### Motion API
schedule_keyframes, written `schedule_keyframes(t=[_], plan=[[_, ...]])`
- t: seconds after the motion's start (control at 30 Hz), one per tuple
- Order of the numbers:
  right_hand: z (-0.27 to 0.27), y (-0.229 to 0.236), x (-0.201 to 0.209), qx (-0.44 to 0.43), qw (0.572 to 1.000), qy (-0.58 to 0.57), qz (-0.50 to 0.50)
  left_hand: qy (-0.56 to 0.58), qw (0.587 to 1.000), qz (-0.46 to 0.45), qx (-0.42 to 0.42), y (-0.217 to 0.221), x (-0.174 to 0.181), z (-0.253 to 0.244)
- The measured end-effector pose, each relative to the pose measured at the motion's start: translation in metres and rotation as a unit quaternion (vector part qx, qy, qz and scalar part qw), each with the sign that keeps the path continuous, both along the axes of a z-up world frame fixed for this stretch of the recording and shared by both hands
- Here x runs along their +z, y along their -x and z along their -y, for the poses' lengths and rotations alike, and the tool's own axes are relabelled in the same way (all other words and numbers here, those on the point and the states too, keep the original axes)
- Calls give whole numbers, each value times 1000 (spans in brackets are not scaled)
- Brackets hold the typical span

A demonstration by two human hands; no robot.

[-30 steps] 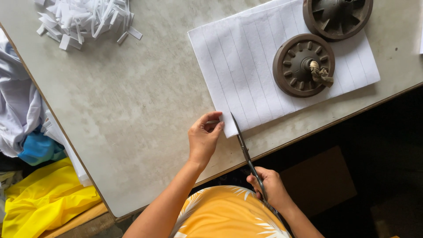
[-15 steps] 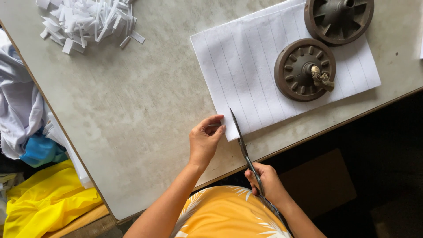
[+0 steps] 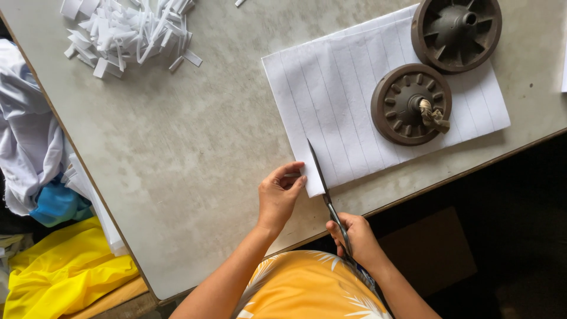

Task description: The person uses scissors to cut a white fabric sheet into small rectangular pieces. The cut pieces are placed into a wooden drawer filled with other fabrics. Two metal weights are used to hold the fabric sheet in place on the table during cutting.

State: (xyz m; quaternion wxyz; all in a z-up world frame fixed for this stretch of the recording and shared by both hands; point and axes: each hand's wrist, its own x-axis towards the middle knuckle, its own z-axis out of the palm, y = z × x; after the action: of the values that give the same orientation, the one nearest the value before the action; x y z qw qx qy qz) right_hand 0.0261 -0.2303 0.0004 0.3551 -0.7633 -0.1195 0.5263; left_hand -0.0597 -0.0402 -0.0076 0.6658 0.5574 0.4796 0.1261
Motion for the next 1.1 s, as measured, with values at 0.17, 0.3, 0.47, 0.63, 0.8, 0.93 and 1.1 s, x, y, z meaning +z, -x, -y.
schedule_keyframes(t=[0.17, 0.3, 0.47, 0.63, 0.8, 0.93, 1.1], plan=[[-4, -2, -3, 1, 1000, 9, -4, 14, 1000, -7, -7, -1, 11, -5], [-4, -2, 2, -5, 1000, -1, -11, -24, 999, 9, -22, -13, 13, -20], [-2, -2, -2, -6, 1000, 12, -6, -64, 998, -1, -6, -24, 14, -37], [-6, -5, -1, -8, 1000, 13, -10, -62, 998, 0, -6, -23, 7, -37], [-22, -12, -3, 4, 1000, -2, -12, -41, 999, 8, -4, -24, 8, -39], [-35, -18, 3, 0, 1000, 3, -17, -46, 999, 11, -3, -23, 7, -39], [-44, -22, 3, -20, 999, -5, -37, -24, 1000, 6, -6, -24, 15, -39]])
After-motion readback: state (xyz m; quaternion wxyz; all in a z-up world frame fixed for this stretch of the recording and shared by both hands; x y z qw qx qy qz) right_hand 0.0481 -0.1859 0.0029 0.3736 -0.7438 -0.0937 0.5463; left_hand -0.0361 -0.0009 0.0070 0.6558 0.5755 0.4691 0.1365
